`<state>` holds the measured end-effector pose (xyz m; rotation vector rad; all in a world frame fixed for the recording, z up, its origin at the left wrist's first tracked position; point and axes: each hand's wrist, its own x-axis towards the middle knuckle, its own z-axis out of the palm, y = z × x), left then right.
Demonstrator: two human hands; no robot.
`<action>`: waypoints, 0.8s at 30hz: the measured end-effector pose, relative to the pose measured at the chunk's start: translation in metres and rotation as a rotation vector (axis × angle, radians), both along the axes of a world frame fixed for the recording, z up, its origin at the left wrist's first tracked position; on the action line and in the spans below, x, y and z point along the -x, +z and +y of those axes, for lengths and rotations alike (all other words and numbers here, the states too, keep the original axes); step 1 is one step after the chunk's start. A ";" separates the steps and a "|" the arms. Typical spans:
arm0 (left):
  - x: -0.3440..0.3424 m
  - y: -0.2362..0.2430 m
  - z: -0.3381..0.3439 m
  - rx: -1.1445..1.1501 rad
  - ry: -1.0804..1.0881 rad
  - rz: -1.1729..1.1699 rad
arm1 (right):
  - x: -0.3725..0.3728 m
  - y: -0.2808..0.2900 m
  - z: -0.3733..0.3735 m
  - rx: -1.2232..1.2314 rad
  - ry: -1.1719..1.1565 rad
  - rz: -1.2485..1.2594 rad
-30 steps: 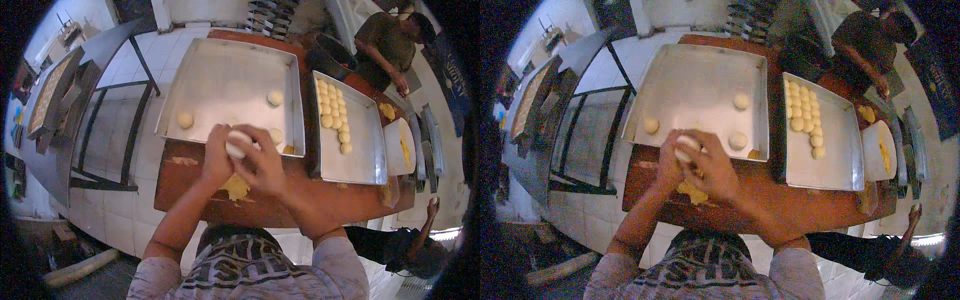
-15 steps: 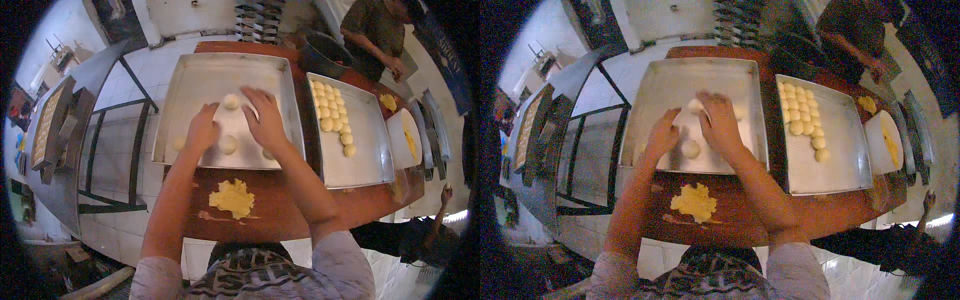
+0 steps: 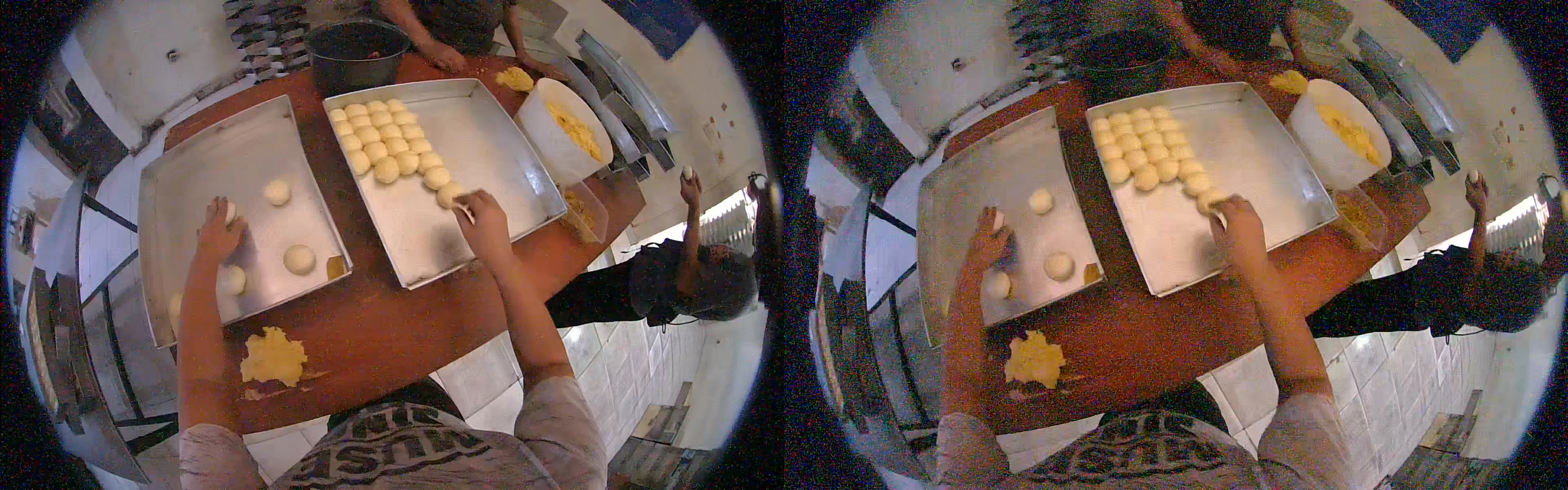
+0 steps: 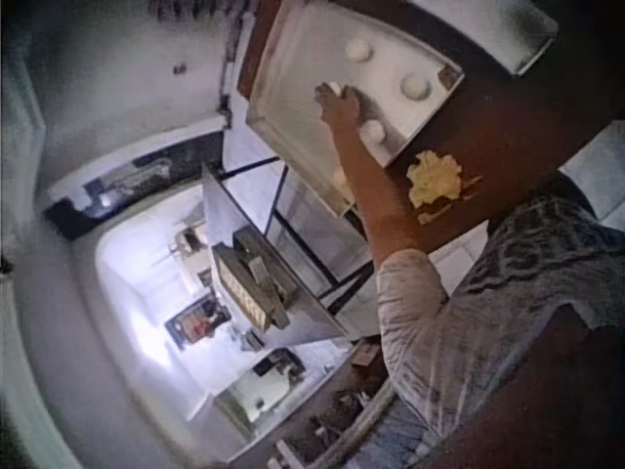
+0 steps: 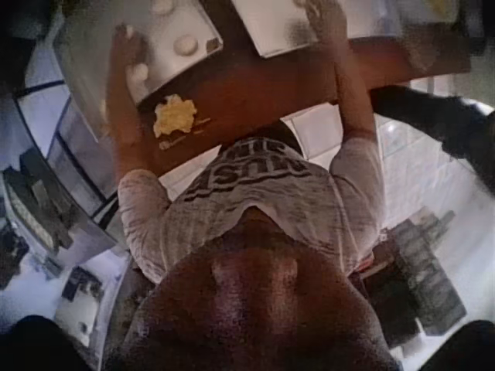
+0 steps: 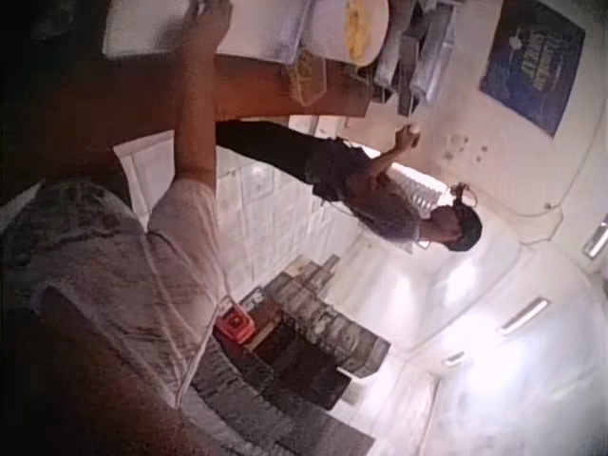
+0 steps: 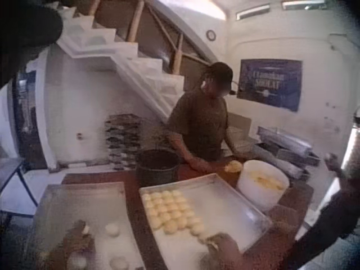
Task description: The person greases a baking tray with a brush and then shapes pieces of dough with filling by hand, placing the finished rolls onto the tray.
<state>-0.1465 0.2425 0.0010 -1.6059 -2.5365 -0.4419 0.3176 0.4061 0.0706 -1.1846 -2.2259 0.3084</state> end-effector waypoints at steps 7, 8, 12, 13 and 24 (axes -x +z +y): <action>-0.078 0.074 -0.028 -0.357 0.026 0.269 | 0.018 0.006 0.036 -0.052 0.085 -0.272; -0.096 0.091 -0.044 -0.336 0.009 -0.129 | 0.018 0.025 0.023 -0.070 0.067 -0.231; -0.188 0.136 -0.110 -0.250 -0.190 -0.746 | 0.023 0.097 -0.063 -0.042 0.384 0.026; -0.209 0.137 -0.121 -0.326 -0.313 -0.502 | 0.030 0.102 -0.086 0.103 0.512 0.074; -0.207 0.087 -0.271 -0.365 0.458 -1.284 | 0.179 -0.007 -0.186 0.302 1.120 -0.077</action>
